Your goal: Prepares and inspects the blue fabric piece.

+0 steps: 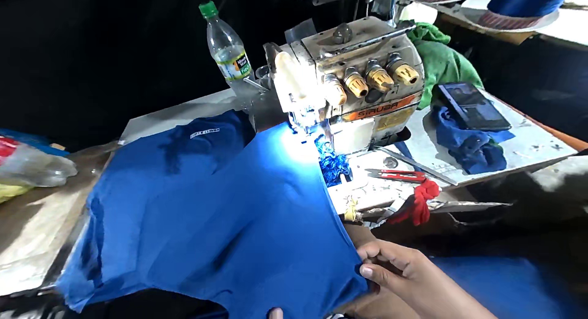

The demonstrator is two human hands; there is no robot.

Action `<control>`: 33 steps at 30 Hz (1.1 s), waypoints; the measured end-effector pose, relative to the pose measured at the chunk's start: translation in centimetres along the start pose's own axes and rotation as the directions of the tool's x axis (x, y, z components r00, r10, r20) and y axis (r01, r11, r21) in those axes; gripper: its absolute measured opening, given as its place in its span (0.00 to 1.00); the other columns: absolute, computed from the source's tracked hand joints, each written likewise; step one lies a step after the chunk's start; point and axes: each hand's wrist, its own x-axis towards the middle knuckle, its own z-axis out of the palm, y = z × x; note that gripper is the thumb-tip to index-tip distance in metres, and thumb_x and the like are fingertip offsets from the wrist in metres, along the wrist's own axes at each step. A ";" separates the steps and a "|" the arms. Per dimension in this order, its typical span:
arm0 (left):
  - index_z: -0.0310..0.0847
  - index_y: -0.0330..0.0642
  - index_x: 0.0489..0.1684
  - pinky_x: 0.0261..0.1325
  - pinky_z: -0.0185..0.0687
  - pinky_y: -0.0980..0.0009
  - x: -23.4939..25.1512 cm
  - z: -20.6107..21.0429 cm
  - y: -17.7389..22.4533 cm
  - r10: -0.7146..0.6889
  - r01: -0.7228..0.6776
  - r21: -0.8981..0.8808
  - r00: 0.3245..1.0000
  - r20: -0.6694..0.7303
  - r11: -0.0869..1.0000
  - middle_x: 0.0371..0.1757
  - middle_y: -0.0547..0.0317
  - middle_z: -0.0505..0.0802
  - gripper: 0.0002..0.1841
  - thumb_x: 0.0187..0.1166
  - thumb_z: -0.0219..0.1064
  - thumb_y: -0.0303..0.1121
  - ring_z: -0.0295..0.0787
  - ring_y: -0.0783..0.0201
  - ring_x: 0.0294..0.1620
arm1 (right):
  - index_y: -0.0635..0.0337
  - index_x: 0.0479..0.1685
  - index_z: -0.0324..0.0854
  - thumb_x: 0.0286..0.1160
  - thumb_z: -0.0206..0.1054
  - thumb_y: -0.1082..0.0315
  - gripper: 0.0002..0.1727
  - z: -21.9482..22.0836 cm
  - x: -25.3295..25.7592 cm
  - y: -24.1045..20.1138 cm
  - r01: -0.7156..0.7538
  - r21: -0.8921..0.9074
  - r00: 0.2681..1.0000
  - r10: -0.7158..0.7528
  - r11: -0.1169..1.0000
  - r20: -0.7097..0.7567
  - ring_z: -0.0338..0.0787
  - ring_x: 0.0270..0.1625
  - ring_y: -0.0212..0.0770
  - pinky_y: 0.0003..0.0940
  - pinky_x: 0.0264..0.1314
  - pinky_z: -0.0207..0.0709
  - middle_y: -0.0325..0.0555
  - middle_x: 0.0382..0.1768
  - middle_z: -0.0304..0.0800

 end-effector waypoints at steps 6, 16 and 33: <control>0.83 0.61 0.56 0.63 0.86 0.79 5.6 2.5 0.9 0.071 -0.067 0.059 0.995 -0.073 0.996 0.49 0.84 0.95 0.14 0.77 0.73 0.31 0.91 0.82 0.55 | 0.57 0.62 0.83 0.84 0.67 0.64 0.14 -0.1 3.6 -1.1 0.039 -0.021 0.996 -0.041 0.999 -0.079 0.91 0.42 0.25 0.21 0.44 0.88 0.33 0.43 0.93; 0.85 0.52 0.56 0.54 0.88 0.75 18.4 4.7 3.2 -0.006 -0.068 0.556 0.991 0.130 0.828 0.46 0.77 0.92 0.18 0.71 0.77 0.45 0.89 0.82 0.49 | 0.54 0.58 0.82 0.77 0.70 0.70 0.13 0.1 11.1 -4.0 -0.022 0.041 0.961 0.032 0.999 -0.274 0.92 0.31 0.30 0.24 0.36 0.88 0.36 0.31 0.92; 0.83 0.40 0.57 0.62 0.86 0.63 28.6 6.5 0.9 -0.168 0.141 0.489 0.986 0.012 0.861 0.53 0.61 0.92 0.22 0.74 0.76 0.46 0.89 0.71 0.56 | 0.54 0.49 0.85 0.78 0.71 0.67 0.06 2.4 15.3 -3.8 0.013 -0.126 0.831 -0.081 0.992 -0.551 0.85 0.16 0.32 0.26 0.17 0.82 0.37 0.19 0.87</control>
